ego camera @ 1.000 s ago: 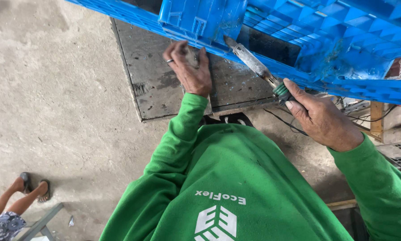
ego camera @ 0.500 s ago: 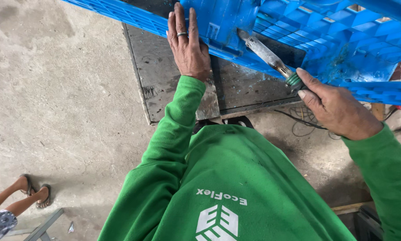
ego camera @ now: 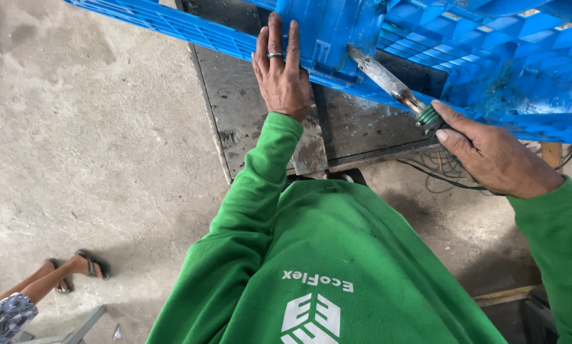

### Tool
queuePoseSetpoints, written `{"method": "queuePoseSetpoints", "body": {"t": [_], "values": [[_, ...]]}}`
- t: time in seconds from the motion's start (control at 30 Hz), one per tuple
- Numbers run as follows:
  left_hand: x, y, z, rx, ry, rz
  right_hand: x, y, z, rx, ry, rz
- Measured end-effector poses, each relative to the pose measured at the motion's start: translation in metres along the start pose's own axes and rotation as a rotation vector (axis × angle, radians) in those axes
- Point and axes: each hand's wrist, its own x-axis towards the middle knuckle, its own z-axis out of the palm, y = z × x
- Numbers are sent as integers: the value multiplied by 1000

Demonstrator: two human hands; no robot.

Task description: The person uses a soldering iron to scrape and remove excess plastic burrs from the underside of a blue plastic pallet. They occasionally wipe the area with a green cloth and continue scraping along the pallet's structural ribs.

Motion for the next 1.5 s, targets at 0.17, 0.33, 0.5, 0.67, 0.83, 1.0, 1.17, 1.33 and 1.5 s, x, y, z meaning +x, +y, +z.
{"method": "queuePoseSetpoints", "body": {"t": [0.17, 0.33, 0.5, 0.67, 0.83, 1.0, 1.17, 1.33, 1.5], "values": [[2, -4, -3, 6, -25, 24, -9, -11, 8, -20, 55, -105], [2, -4, -3, 22, -45, 36, -15, -16, 18, -40, 20, 184], [4, -9, -7, 8, -66, 53, -16, -20, 30, 8, 157, -119], [7, -11, -14, 29, -80, 75, -22, -14, 39, 3, 189, -89], [12, -20, -22, -59, -21, 103, -18, -12, 44, -36, 174, 8], [8, -20, -5, -10, -4, 87, -20, -2, 49, -103, 194, 89], [16, -22, -17, -81, -69, 86, -24, -11, 50, -154, 228, -20], [16, -25, -35, -154, -117, 107, -43, -21, 56, -42, 294, 84], [17, -30, -29, -149, -110, 103, -60, -50, 66, 100, 396, -107]]}}
